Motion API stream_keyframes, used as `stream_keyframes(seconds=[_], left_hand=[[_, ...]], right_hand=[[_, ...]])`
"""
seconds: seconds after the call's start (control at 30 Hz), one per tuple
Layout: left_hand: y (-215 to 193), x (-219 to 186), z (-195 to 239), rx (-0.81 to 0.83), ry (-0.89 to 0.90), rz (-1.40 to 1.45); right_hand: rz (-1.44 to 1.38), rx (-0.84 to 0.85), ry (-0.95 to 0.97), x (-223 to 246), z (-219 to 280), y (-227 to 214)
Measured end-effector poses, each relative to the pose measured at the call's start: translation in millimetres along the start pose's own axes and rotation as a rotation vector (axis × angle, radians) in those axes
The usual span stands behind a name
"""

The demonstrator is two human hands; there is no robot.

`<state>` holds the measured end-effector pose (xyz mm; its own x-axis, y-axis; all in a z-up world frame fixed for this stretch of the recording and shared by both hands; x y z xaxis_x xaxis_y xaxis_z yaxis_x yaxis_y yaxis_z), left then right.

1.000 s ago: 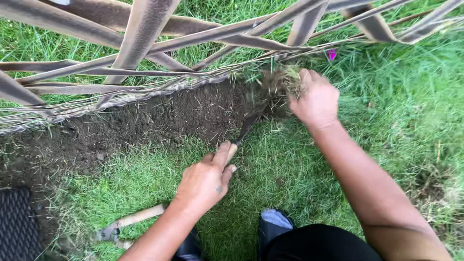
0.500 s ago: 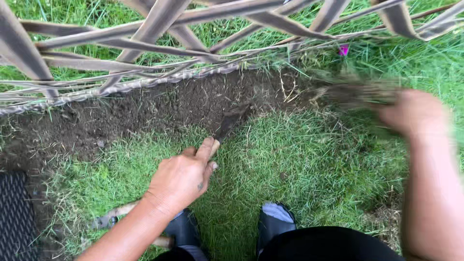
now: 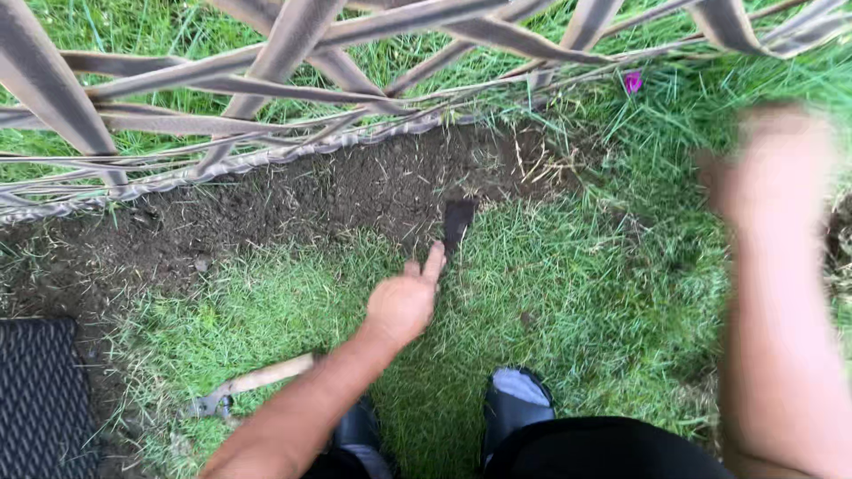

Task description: The person uses a small hand hoe to loosen soil and remove weeds along the base of a metal garden trellis. They repeatedly scrape the ground and pull out clumps of grass and weeds by hand, clearing a narrow strip of bare soil.

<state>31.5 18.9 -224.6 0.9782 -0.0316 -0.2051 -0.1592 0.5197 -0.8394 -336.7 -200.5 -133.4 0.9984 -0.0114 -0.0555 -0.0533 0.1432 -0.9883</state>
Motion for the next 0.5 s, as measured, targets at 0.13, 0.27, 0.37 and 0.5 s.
stream_keyframes(seconds=[0.13,0.27,0.37,0.5], left_hand=[[4,-4,7,0.031,-0.098,0.110],[-41,-12,21,0.133,-0.026,0.019],[-65,-13,28,0.161,0.057,-0.124],[-64,-20,7,0.003,0.085,-0.169]], right_hand=[[-0.515,0.323,-0.535,221,7,102],[-0.136,0.183,-0.603,283,-9,140],[-0.091,0.212,-0.629,285,-9,150],[-0.029,0.196,-0.630,282,-14,160]])
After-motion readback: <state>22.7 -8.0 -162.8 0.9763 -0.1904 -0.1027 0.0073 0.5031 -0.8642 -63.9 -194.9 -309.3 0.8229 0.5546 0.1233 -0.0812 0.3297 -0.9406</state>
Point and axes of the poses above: each hand's wrist, its own z-axis away from the middle knuckle, its own y-axis out of the palm, x = y × z, the point moved 9 cm from there along -z, towards the middle knuckle, and after that the axes turned 9 degrees about -x, right-handed, at the moved point
